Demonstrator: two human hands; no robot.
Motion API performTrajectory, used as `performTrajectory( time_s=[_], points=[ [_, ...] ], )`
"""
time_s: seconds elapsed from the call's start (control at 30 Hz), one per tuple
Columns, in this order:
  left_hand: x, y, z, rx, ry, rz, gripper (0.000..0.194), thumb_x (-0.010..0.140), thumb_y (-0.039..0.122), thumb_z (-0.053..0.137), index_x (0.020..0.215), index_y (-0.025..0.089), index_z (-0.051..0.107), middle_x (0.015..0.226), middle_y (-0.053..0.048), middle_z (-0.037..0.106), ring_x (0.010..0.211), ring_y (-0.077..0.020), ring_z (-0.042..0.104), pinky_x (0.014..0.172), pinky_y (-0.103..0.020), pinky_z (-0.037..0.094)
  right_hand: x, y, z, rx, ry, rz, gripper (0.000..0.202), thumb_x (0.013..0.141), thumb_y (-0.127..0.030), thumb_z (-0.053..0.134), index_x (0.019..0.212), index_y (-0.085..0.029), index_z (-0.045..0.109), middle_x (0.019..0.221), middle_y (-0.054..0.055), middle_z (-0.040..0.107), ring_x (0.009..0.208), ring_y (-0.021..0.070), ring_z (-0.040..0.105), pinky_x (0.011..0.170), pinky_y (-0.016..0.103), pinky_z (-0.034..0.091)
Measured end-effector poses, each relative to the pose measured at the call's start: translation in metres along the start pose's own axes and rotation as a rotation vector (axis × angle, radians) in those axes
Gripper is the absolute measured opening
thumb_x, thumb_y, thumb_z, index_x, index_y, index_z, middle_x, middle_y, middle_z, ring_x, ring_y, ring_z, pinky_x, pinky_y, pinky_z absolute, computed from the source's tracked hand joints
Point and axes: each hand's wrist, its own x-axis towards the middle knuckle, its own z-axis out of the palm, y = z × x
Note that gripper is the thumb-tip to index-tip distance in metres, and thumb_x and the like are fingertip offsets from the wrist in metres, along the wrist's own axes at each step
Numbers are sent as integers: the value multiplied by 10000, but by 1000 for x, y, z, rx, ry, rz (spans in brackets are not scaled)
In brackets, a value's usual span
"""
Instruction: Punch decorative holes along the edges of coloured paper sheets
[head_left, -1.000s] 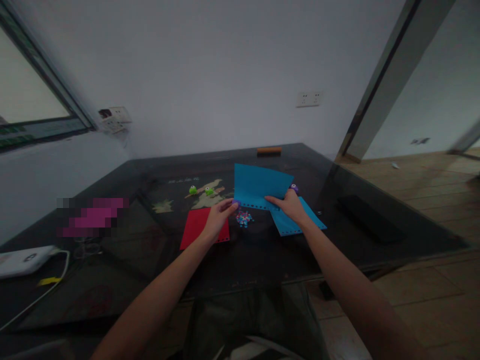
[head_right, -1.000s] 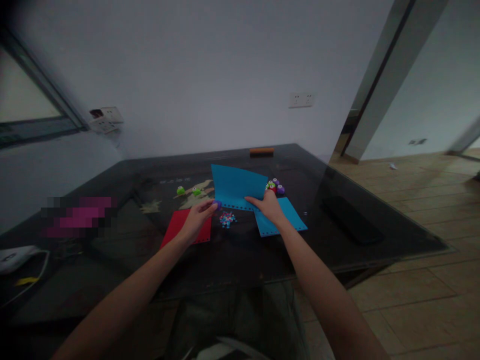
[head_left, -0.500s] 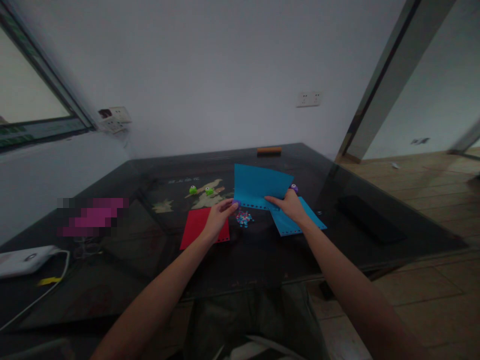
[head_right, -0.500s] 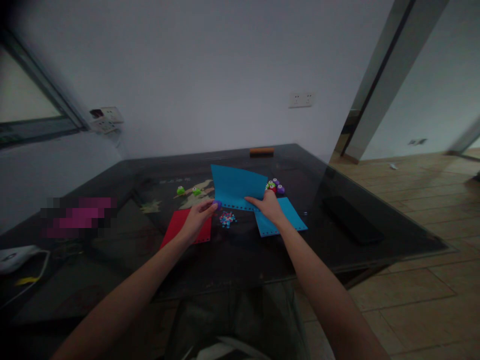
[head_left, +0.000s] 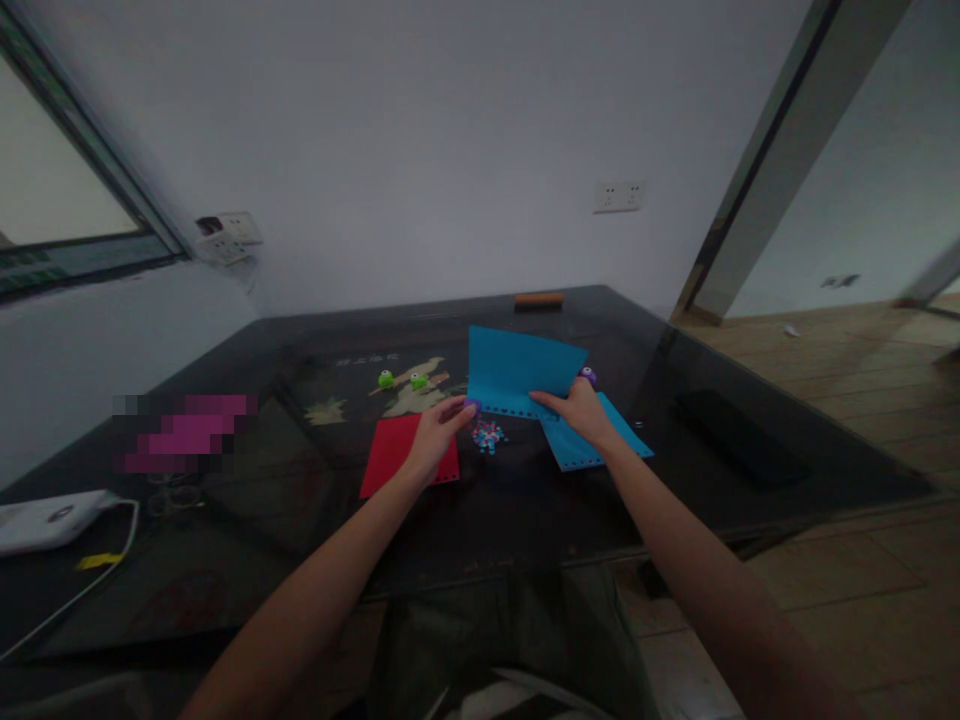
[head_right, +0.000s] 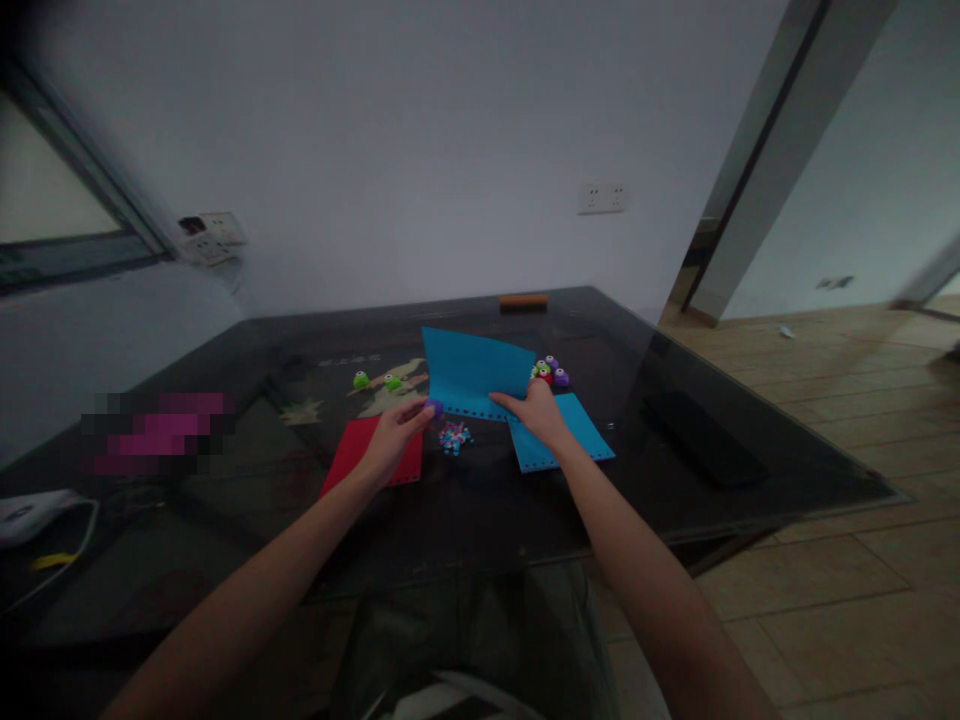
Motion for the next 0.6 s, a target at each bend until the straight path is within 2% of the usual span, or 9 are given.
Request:
performTrajectory(
  time_s=[0.23, 0.6],
  points=[
    [-1, 1, 0, 3, 2, -11, 393, 706, 407, 629, 1010, 157, 637, 1019, -91, 664, 944, -244, 593, 828, -368, 450, -1, 1, 0, -24, 15, 12, 308, 648, -390, 679, 866, -181, 614, 915, 105, 676, 941, 293, 607, 853, 433, 471],
    [-1, 1, 1, 3, 17, 22, 376, 714, 387, 621, 1003, 149, 642, 1005, -99, 668, 937, -237, 598, 829, -369, 450, 0, 1, 0, 7, -1, -7, 322, 657, -369, 674, 911, -182, 612, 998, 106, 662, 966, 281, 601, 895, 433, 453]
  ],
)
